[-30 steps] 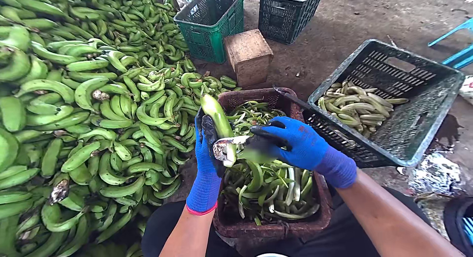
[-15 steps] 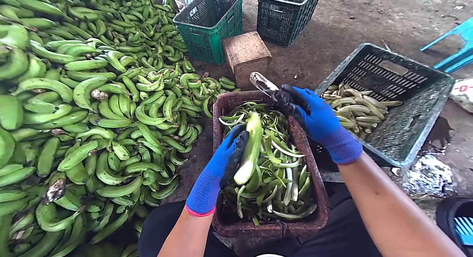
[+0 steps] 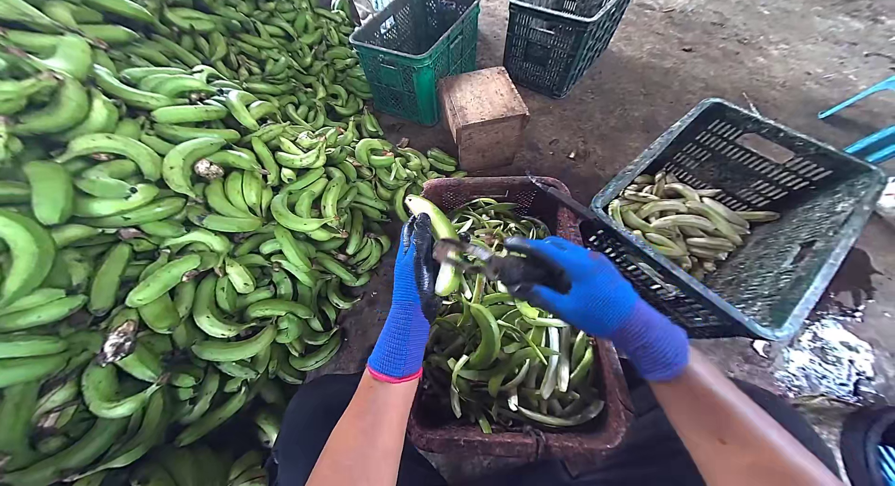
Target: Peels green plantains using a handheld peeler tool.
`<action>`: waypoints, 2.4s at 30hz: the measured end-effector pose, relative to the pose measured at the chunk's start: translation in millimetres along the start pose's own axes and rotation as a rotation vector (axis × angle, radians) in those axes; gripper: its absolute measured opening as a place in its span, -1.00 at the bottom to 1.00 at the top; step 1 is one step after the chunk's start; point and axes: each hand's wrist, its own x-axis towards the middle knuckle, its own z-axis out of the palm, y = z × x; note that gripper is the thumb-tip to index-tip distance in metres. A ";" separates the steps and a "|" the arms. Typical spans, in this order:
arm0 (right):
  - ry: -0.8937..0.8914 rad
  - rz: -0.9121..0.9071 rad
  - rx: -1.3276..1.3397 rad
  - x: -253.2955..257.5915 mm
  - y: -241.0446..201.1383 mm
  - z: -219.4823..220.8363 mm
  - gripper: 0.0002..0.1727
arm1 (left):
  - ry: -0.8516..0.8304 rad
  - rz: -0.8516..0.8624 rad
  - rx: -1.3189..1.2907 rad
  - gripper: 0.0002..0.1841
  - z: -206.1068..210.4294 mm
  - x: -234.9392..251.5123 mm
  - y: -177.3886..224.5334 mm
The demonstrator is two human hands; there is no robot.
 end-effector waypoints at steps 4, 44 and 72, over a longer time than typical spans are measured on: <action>0.176 -0.241 -0.095 -1.4 -1.6 28.7 -0.41 | 0.111 0.087 -0.087 -0.54 7.9 -1.0 1.6; 0.134 0.117 0.137 2.8 9.4 -19.2 -0.29 | -0.681 0.017 1.433 -0.45 -11.1 -52.4 -69.6; 0.378 -0.208 -0.204 6.1 -9.3 5.2 -0.47 | -0.112 0.164 -0.235 -0.66 15.1 -15.8 30.2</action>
